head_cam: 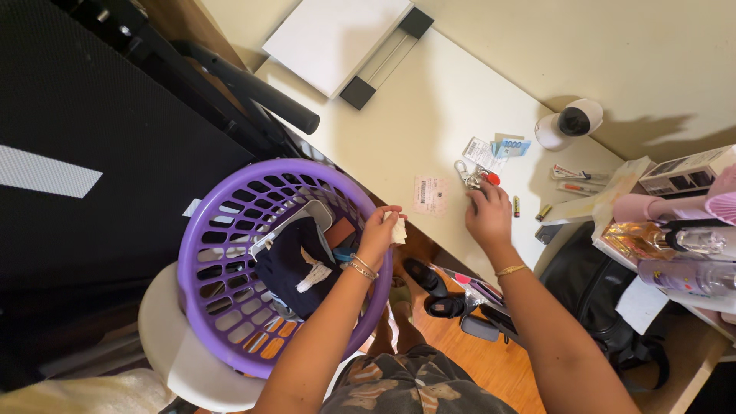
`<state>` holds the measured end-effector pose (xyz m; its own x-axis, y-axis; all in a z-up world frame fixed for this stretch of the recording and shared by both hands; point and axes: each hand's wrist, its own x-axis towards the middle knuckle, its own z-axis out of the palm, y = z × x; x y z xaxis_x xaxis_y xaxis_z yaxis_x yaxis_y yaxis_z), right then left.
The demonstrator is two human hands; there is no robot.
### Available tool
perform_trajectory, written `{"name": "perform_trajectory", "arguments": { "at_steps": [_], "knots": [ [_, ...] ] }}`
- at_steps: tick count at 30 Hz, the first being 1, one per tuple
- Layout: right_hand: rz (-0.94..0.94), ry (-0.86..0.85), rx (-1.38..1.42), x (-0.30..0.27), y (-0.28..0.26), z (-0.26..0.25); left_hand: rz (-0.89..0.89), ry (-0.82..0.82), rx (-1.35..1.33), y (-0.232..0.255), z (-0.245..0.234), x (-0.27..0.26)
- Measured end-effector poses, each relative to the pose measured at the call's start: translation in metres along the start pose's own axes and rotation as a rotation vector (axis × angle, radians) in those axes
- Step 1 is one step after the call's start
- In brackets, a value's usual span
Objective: The person picks up a shirt and a pair of socks from the floor, places them in a laundry basket, and then organizes various items including a lunchbox and shoes on a storage rack.
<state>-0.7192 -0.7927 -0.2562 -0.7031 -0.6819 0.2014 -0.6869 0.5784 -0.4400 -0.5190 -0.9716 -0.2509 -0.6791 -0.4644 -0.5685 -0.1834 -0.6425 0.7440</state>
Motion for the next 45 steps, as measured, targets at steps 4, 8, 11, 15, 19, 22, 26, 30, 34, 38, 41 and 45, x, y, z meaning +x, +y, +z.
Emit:
{"name": "perform_trajectory", "arguments": {
  "at_steps": [4, 8, 11, 15, 19, 22, 26, 30, 34, 38, 41, 45],
  "knots": [
    [-0.185, -0.123, 0.077, -0.008, -0.031, 0.019, 0.001, 0.016, -0.012, -0.001, -0.008, -0.002],
    [-0.257, -0.197, -0.029, -0.007, -0.075, 0.028, 0.0, 0.022, -0.066, -0.013, -0.021, -0.004],
    [-0.105, -0.323, -0.111, -0.003, -0.087, 0.032, 0.011, 0.017, -0.112, -0.019, -0.032, -0.01],
    [-0.075, -0.355, -0.18, -0.02, -0.079, 0.048, -0.008, 0.021, -0.148, -0.014, -0.042, -0.025],
    [-0.184, -0.429, -0.132, -0.043, -0.057, 0.062, -0.039, 0.08, -0.09, -0.002, -0.043, -0.045],
    [-0.109, -0.232, 0.239, -0.043, -0.048, 0.068, -0.091, 0.08, -0.098, 0.004, -0.033, -0.046],
    [0.553, -0.292, 0.909, -0.025, -0.062, 0.032, -0.022, 0.018, -0.179, 0.002, -0.01, -0.038],
    [0.839, -0.341, 1.274, -0.028, -0.081, -0.011, 0.112, -0.128, -0.155, 0.011, 0.029, -0.033],
    [0.797, -0.296, 1.357, -0.04, -0.093, -0.054, 0.368, -0.274, 0.06, 0.031, 0.068, -0.051],
    [0.839, -0.125, 1.459, -0.072, -0.101, -0.108, 0.315, -0.368, 0.289, 0.058, 0.099, -0.088],
    [0.803, -0.028, 1.501, -0.113, -0.099, -0.133, 0.593, -0.449, 0.552, 0.063, 0.121, -0.12],
    [0.682, 0.144, 1.469, -0.183, -0.083, -0.153, 1.324, -0.694, 0.538, 0.044, 0.157, -0.153]
  ]
}}
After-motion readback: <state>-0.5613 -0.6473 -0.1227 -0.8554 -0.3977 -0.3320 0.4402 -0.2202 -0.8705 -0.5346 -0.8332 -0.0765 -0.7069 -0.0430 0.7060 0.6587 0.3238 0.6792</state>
